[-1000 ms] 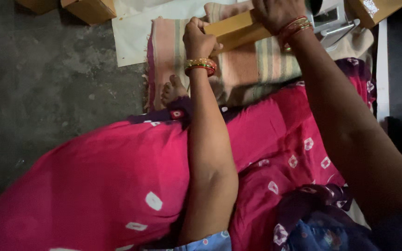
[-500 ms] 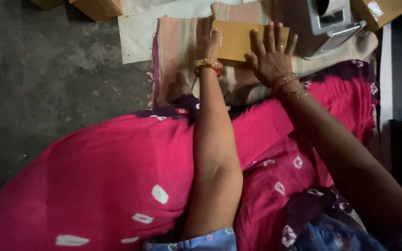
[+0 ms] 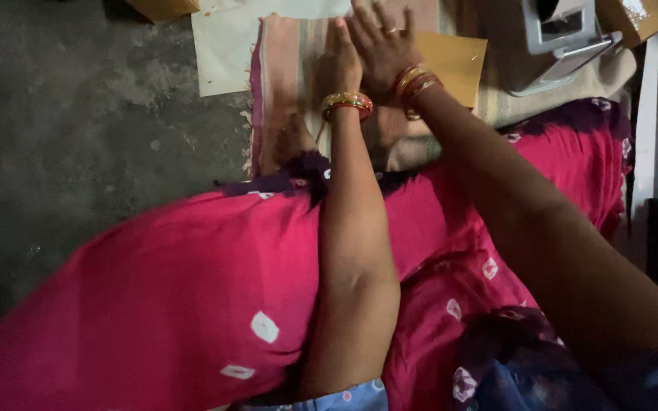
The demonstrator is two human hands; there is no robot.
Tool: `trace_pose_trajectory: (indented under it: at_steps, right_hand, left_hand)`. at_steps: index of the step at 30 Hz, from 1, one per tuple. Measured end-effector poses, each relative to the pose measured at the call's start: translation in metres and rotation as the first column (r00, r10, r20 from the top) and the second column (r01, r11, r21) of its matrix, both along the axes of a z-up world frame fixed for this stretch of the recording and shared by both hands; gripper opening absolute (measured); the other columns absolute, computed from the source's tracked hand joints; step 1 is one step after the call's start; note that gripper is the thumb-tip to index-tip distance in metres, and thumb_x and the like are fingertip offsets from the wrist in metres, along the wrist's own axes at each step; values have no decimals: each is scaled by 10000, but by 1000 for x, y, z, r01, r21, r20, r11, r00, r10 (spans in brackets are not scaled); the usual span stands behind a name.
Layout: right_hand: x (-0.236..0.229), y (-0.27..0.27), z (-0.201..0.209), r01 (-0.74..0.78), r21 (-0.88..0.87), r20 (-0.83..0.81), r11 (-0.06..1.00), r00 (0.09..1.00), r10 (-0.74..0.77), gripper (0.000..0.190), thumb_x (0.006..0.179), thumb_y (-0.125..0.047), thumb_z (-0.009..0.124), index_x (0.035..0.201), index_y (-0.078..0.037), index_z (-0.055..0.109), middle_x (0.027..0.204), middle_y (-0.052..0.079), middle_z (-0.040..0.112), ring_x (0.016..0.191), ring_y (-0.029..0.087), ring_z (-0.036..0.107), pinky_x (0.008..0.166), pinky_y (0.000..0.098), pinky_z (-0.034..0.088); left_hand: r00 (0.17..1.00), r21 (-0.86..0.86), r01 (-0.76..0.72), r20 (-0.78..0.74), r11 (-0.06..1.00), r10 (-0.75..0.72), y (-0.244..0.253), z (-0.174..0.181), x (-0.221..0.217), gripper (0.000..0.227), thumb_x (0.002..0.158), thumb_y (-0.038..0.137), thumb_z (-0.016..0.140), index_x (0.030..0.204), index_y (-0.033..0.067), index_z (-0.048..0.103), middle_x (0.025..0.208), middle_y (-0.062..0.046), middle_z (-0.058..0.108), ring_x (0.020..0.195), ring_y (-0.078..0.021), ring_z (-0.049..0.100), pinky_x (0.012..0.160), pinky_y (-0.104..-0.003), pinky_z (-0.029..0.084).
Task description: The person sits on the floor and seals a small cardboard box using a handheld tape dispenser. They fold the flaps, apply tape to the seam, and press the tape down to secure the box.
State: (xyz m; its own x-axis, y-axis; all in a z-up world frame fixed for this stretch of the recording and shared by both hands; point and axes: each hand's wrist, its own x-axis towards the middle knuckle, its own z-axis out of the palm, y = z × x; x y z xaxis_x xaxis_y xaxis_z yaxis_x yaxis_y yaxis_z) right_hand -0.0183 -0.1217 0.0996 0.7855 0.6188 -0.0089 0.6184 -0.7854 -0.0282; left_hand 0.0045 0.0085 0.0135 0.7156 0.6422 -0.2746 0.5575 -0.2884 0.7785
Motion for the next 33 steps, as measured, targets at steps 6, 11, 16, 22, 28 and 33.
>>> trace_pose_trajectory:
  at_steps: [6,11,16,22,28,33]
  right_hand:
    - [-2,-35,43,266,250,-223,931,951,-212,886,1039,-658,270,1705,-85,158,1762,170,136,1602,389,160,1270,635,211]
    - [-23,-83,42,368,177,-186,913,923,-337,891,1025,-664,301,1664,-60,161,1728,195,107,1575,423,41,1203,722,95]
    - [-36,-115,22,100,352,72,931,988,-133,889,1142,-675,306,1687,17,187,1763,236,141,1632,456,10,1324,664,127]
    - [-41,-134,-11,131,340,2,931,990,-140,883,1073,-655,371,1670,-22,218,1739,194,197,1605,390,78,1262,614,143]
    - [-6,-130,-17,128,353,6,927,990,-139,817,1141,-624,333,1687,-25,226,1724,207,251,1585,425,196,1309,537,257]
    - [7,-120,6,227,301,-88,926,974,-210,869,1025,-674,339,1614,-38,291,1649,200,334,1500,460,256,1150,585,297]
  left_hand:
    - [998,30,-21,58,999,19,-5,-33,8,801,856,674,514,852,-83,775,800,-254,771,743,-374,780,692,-514,589]
    - [999,59,-48,6,997,48,-10,-29,5,692,826,622,563,966,-20,781,985,-281,740,946,-446,719,814,-520,560]
    - [999,-44,-27,-18,999,26,-18,-28,5,750,953,624,415,1080,-42,737,1063,-309,740,1005,-454,739,866,-535,571]
    - [998,101,61,-23,993,-59,-17,-44,7,862,985,683,263,1100,-14,757,1151,-299,710,1104,-482,666,983,-558,492]
    - [990,59,131,-58,990,-127,-20,-23,-5,866,946,720,313,1094,-21,735,1067,-314,724,1041,-459,701,891,-548,542]
    - [991,76,129,18,989,-130,-27,2,-10,668,988,577,356,1026,19,722,1029,-242,759,986,-434,730,862,-557,546]
